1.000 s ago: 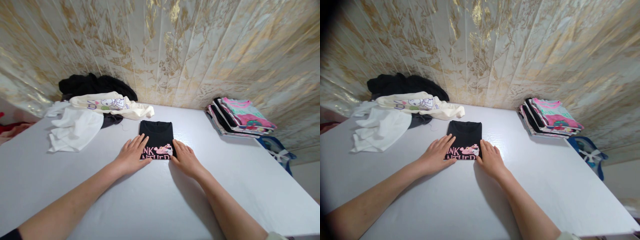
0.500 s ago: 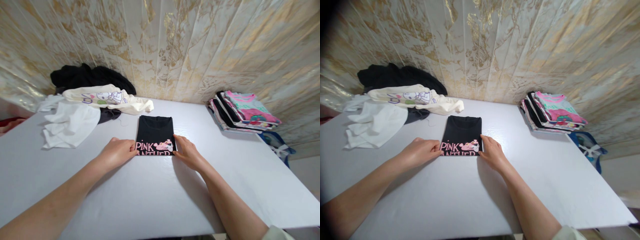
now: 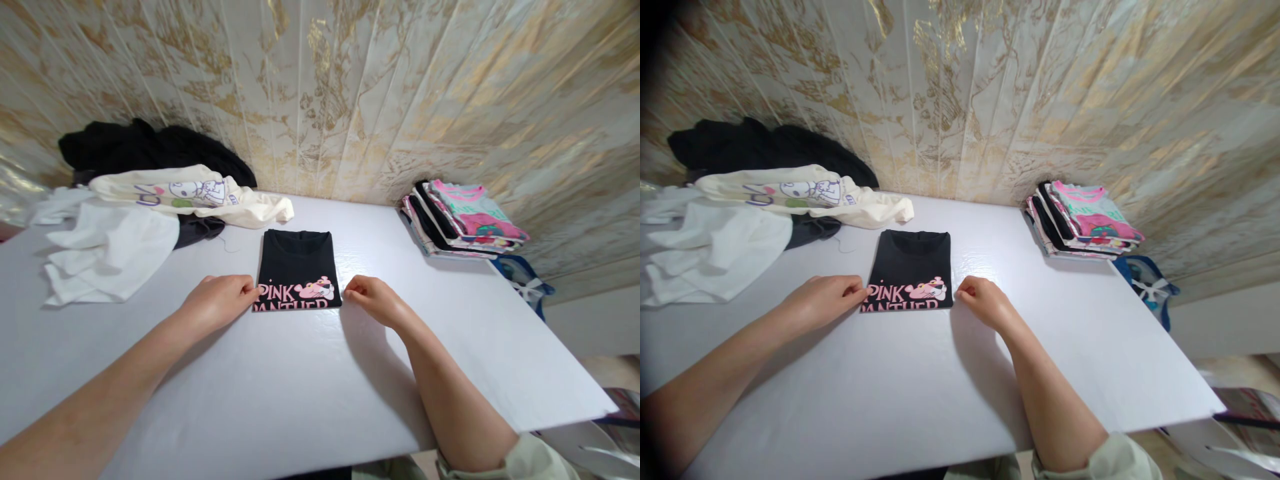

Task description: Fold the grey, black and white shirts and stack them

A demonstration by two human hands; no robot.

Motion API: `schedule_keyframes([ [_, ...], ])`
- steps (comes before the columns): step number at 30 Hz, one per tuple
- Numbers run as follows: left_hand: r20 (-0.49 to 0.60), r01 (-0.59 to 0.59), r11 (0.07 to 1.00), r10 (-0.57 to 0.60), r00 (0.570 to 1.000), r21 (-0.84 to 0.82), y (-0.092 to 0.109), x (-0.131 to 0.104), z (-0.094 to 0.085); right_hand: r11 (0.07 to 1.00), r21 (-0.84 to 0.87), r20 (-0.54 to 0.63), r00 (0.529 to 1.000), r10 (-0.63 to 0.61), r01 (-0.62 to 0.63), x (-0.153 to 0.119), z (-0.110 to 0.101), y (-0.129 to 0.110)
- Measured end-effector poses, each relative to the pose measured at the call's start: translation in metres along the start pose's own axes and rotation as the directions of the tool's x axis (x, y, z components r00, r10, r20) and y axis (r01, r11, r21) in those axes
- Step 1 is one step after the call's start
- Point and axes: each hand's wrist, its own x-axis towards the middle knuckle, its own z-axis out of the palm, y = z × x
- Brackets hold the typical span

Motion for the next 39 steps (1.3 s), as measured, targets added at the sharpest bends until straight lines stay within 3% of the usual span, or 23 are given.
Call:
schedule_keyframes([
  [3, -0.153, -0.048, 0.999, 0.049, 0.987, 0.013, 0.007, -0.002, 0.001, 0.989, 0.135, 0.135, 0.99, 0.048, -0.067, -0.003, 0.0, -0.006],
  [6, -0.339, -0.25, 0.968, 0.236, 0.911, 0.0, 0.023, -0.008, 0.01, 0.935, 0.315, 0.216, 0.972, 0.094, -0.161, -0.003, 0.002, -0.011],
  [9, -0.328, -0.504, 0.863, 0.471, 0.819, -0.021, 0.046, -0.014, 0.027, 0.868, 0.442, 0.261, 0.958, 0.118, -0.227, -0.002, 0.003, -0.014],
  [12, -0.263, -0.621, 0.783, 0.593, 0.761, -0.029, 0.07, -0.014, 0.046, 0.824, 0.5, 0.328, 0.939, 0.107, -0.268, -0.002, 0.001, -0.015],
  [15, -0.262, -0.606, 0.795, 0.578, 0.773, -0.037, 0.084, -0.005, 0.062, 0.791, 0.526, 0.4, 0.912, 0.094, -0.312, -0.003, -0.002, -0.015],
  [19, -0.312, -0.571, 0.812, 0.515, 0.798, -0.122, 0.085, 0.006, 0.073, 0.729, 0.599, 0.451, 0.892, 0.036, -0.332, -0.002, -0.003, -0.012],
  [25, -0.342, -0.575, 0.778, 0.485, 0.805, -0.253, 0.08, 0.009, 0.076, 0.78, 0.542, 0.486, 0.874, 0.014, -0.314, -0.001, 0.003, -0.01],
  [39, -0.366, -0.574, 0.785, 0.477, 0.799, -0.232, 0.079, 0.011, 0.08, 0.805, 0.495, 0.464, 0.883, 0.073, -0.327, -0.002, 0.006, -0.013],
])
